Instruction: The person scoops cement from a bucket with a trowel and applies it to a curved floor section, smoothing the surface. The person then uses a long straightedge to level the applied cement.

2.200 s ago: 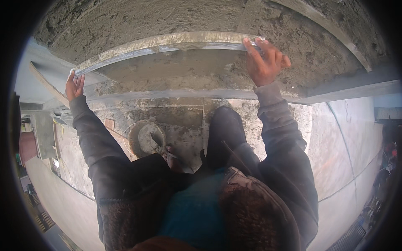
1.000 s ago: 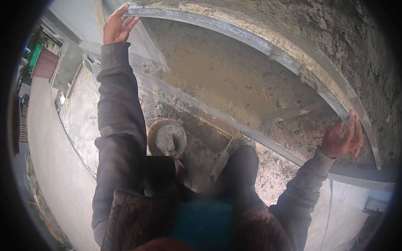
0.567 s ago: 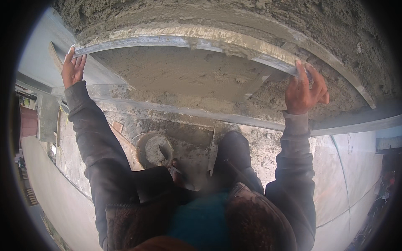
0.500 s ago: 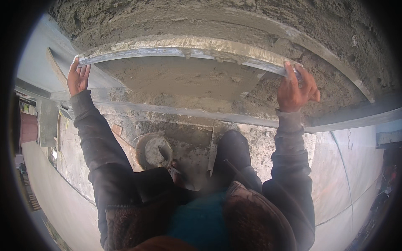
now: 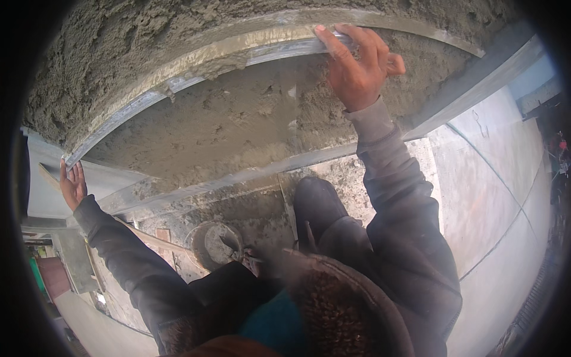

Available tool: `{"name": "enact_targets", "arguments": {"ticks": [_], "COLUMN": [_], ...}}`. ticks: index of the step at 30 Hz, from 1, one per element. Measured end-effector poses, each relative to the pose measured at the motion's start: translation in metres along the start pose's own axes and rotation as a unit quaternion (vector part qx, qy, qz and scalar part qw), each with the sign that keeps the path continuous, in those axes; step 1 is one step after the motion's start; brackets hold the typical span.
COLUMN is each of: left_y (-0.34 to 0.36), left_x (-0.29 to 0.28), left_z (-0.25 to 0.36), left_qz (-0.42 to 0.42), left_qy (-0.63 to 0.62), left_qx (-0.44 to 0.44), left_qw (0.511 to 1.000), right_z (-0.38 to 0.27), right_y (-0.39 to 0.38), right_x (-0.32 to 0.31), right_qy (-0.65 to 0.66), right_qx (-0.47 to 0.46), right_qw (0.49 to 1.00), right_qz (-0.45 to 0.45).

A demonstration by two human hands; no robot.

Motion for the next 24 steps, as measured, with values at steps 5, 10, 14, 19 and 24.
{"name": "enact_targets", "arguments": {"ticks": [5,10,14,19,24], "left_y": [-0.008,-0.026,-0.026,-0.033,-0.049], "left_x": [0.008,0.0,0.02,-0.004,0.0], "left_z": [-0.002,-0.018,0.009,-0.024,-0.027], "left_qz": [0.008,0.026,0.032,0.051,0.036], "left_qy": [0.017,0.025,0.037,0.066,0.06], "left_qx": [-0.017,-0.018,0.012,-0.012,-0.019], "left_qw": [1.0,0.999,0.999,0.996,0.997], "right_z": [-0.004,-0.009,-0.006,-0.014,-0.005], "right_y": [0.01,-0.003,0.012,-0.013,-0.035], "right_x": [-0.003,-0.001,-0.008,0.007,0.008], "right_qy": [-0.014,-0.033,-0.033,-0.036,-0.01], "right_qx": [0.02,0.008,0.03,0.002,0.019], "right_qw": [1.0,0.999,0.999,0.999,0.998], "right_qz": [0.013,-0.011,0.013,-0.034,-0.054]}}
Point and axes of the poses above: each hand's wrist, its own y-axis towards the middle knuckle, its own x-axis out of the palm, z = x × y, the point moved 9 cm from there along y, towards the middle knuckle, and after that the axes turned 12 degrees about x, right-handed, at the moved point
